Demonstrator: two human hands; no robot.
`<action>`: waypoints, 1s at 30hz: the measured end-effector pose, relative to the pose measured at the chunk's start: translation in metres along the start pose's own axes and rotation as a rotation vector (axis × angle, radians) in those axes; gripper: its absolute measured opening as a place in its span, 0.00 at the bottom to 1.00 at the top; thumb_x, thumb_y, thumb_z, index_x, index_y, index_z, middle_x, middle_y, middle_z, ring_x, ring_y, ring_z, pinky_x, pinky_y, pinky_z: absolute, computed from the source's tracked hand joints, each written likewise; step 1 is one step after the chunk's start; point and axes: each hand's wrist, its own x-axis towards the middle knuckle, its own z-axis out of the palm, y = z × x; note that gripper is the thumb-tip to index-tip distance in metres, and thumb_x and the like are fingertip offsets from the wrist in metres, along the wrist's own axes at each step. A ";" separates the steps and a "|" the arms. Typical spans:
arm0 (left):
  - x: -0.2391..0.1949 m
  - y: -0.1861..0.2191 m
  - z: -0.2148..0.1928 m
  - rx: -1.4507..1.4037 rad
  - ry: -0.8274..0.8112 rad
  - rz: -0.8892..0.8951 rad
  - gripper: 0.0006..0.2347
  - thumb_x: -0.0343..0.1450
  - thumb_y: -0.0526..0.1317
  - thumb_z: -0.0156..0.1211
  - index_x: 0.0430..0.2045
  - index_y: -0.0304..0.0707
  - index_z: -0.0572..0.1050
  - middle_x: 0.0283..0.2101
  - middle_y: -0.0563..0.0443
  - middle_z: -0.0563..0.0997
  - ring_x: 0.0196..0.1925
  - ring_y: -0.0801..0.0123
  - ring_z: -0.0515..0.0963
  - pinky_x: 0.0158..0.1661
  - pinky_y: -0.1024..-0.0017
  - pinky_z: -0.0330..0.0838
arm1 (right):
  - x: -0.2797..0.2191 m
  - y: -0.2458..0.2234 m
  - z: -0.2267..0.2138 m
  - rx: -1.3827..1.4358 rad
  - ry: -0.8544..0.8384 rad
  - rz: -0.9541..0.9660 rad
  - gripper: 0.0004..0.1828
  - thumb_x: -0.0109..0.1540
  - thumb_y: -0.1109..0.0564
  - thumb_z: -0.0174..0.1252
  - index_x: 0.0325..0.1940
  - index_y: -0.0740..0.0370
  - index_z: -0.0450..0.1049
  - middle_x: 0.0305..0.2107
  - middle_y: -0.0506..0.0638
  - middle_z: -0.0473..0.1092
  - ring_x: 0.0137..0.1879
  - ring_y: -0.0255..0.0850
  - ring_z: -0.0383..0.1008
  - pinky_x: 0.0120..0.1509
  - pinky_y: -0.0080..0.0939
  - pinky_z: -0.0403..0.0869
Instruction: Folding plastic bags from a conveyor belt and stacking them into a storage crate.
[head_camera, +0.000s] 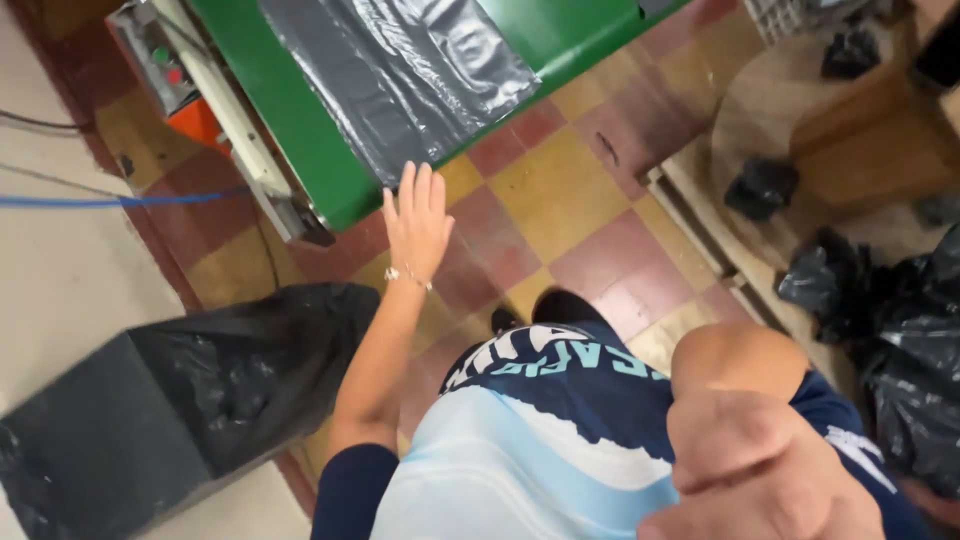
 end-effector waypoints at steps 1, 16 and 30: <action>0.010 -0.012 0.018 0.056 -0.030 0.022 0.34 0.57 0.51 0.75 0.57 0.43 0.69 0.65 0.52 0.69 0.70 0.59 0.63 0.60 0.51 0.65 | 0.003 0.019 0.004 0.207 -0.079 0.002 0.35 0.63 0.53 0.22 0.38 0.43 0.82 0.43 0.33 0.72 0.47 0.28 0.69 0.45 0.26 0.66; 0.089 -0.155 0.078 -0.500 -0.147 -0.105 0.03 0.70 0.48 0.60 0.33 0.60 0.76 0.34 0.67 0.80 0.40 0.73 0.82 0.36 0.73 0.75 | -0.193 0.431 0.130 -0.521 -0.629 0.571 0.39 0.44 0.49 0.72 0.58 0.56 0.68 0.50 0.51 0.67 0.61 0.47 0.67 0.64 0.51 0.65; 0.342 -0.378 0.195 -1.305 0.013 -1.212 0.15 0.68 0.49 0.63 0.40 0.40 0.78 0.43 0.55 0.82 0.44 0.73 0.81 0.44 0.74 0.78 | -0.048 0.852 0.185 -0.013 -0.372 0.909 0.05 0.61 0.56 0.62 0.41 0.52 0.75 0.29 0.46 0.75 0.35 0.45 0.73 0.39 0.45 0.65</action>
